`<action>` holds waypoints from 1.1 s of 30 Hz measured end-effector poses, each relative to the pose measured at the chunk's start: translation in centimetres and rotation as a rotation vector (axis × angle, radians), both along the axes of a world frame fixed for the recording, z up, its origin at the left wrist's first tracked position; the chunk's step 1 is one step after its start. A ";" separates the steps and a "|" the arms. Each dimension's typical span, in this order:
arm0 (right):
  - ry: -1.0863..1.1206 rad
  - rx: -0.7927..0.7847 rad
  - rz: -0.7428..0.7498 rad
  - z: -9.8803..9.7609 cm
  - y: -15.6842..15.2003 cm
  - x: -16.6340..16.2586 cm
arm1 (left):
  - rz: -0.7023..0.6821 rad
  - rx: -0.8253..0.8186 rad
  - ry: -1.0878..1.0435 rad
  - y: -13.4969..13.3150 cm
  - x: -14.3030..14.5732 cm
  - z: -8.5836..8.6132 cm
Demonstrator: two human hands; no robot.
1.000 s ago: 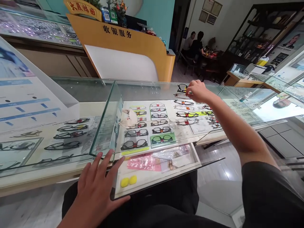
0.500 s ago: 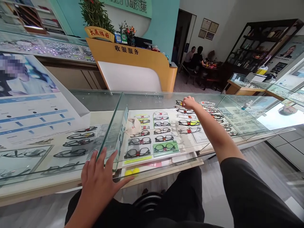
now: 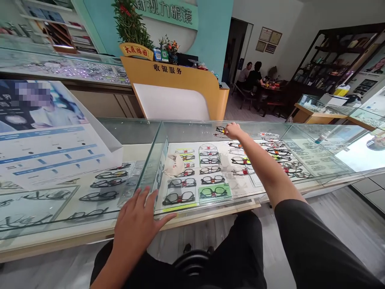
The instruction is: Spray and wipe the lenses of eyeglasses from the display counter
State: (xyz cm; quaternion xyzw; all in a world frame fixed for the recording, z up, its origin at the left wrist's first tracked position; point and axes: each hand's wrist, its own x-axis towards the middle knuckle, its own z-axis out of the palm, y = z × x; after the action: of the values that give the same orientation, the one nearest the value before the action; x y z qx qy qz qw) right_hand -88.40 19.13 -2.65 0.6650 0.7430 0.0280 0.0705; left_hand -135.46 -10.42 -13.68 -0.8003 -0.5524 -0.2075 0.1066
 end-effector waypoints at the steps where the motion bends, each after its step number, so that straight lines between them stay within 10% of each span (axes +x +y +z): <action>1: 0.002 0.006 0.016 0.0 0.7 -1.2 | 0.009 -0.002 0.015 0.2 0.0 0.1; 13: -0.023 0.008 0.114 -0.1 5.9 -12.6 | 0.075 0.137 -0.026 1.1 0.5 -1.1; 27: 0.008 0.041 0.082 -0.7 3.8 -11.5 | 0.062 0.189 -0.002 1.0 0.7 -1.2; 33: 0.082 0.122 0.103 1.8 1.5 -9.8 | 0.042 0.160 -0.004 1.0 0.3 -1.4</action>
State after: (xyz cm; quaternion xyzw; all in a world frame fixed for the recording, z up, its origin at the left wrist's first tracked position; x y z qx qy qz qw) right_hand -98.23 20.59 -0.82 0.6294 0.7755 0.0496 -0.0020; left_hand -135.11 -9.39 -15.06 -0.7771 -0.5507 -0.2503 0.1736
